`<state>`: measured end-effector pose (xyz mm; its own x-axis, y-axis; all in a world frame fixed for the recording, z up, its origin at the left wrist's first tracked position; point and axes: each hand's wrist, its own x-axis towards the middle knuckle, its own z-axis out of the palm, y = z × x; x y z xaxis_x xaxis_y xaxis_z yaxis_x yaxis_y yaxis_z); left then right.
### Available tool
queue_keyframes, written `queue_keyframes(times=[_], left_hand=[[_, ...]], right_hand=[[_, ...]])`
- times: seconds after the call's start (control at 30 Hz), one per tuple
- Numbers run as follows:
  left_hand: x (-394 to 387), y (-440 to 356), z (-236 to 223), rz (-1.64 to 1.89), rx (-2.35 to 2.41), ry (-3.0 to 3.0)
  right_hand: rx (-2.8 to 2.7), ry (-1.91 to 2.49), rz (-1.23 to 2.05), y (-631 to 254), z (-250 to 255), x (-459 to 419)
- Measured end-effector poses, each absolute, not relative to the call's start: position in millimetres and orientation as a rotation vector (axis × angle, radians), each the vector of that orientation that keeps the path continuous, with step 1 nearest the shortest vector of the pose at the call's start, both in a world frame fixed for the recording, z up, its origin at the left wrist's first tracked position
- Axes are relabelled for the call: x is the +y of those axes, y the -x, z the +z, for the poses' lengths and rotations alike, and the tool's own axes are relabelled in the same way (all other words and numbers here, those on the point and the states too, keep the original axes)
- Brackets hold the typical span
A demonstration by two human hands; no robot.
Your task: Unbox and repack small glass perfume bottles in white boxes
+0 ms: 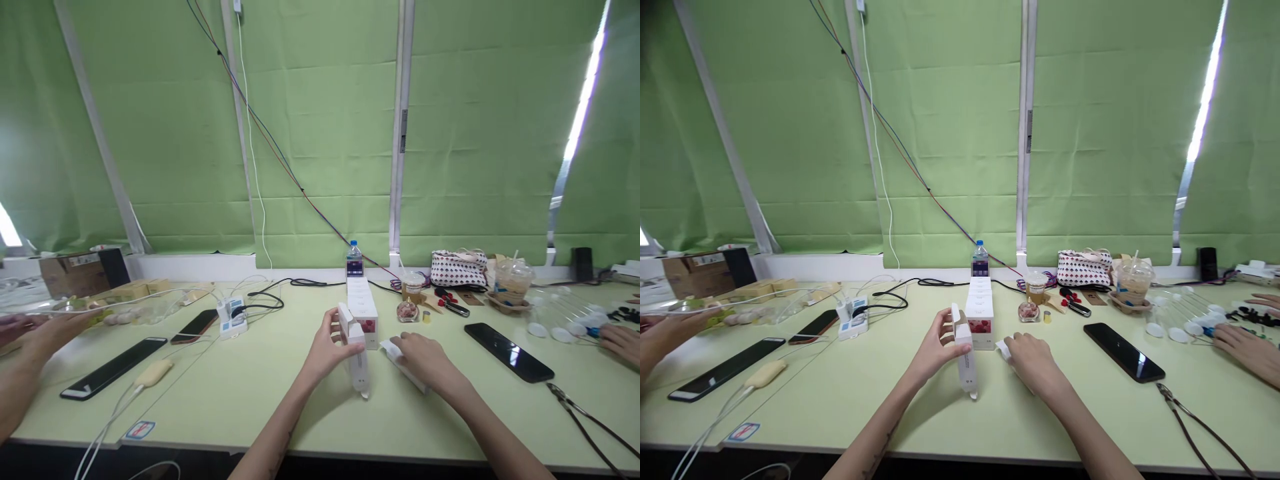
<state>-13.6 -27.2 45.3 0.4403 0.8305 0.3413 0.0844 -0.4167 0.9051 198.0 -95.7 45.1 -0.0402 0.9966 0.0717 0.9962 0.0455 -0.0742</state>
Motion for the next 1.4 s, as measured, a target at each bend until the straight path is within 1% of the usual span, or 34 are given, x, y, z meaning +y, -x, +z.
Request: queue_keyframes(times=[0.07,0.17,0.27,0.5,0.77,1.1,1.23,1.4], left_hand=[[-32.8,12.2,48.2,1.105,0.839,-1.913],[-40.4,11.2,51.6,1.146,0.87,-2.098],[-43.6,11.3,50.5,1.104,0.877,-2.243],[-46.2,9.8,46.1,1.037,0.902,-2.394],[-46.7,8.5,46.2,1.09,0.934,-2.462],[-50.0,5.8,46.3,1.142,1.023,-2.355],[-55.0,4.5,52.1,1.116,0.888,-2.16],[-50.3,11.4,56.9,0.977,0.614,-1.669]], right_hand=[[-2.084,1.857,0.127,-193.2,56.7,-102.4],[-1.866,1.43,0.426,-186.6,67.7,-108.3],[-1.755,1.236,0.535,-183.9,65.6,-105.4],[-1.681,1.223,0.599,-187.7,51.4,-91.1],[-1.733,1.128,0.81,-186.1,55.4,-95.7],[-1.606,1.063,1.008,-182.0,54.1,-98.9],[-1.434,1.015,1.13,-182.7,48.1,-92.2],[-1.197,0.959,1.076,-194.0,39.8,-81.8]])
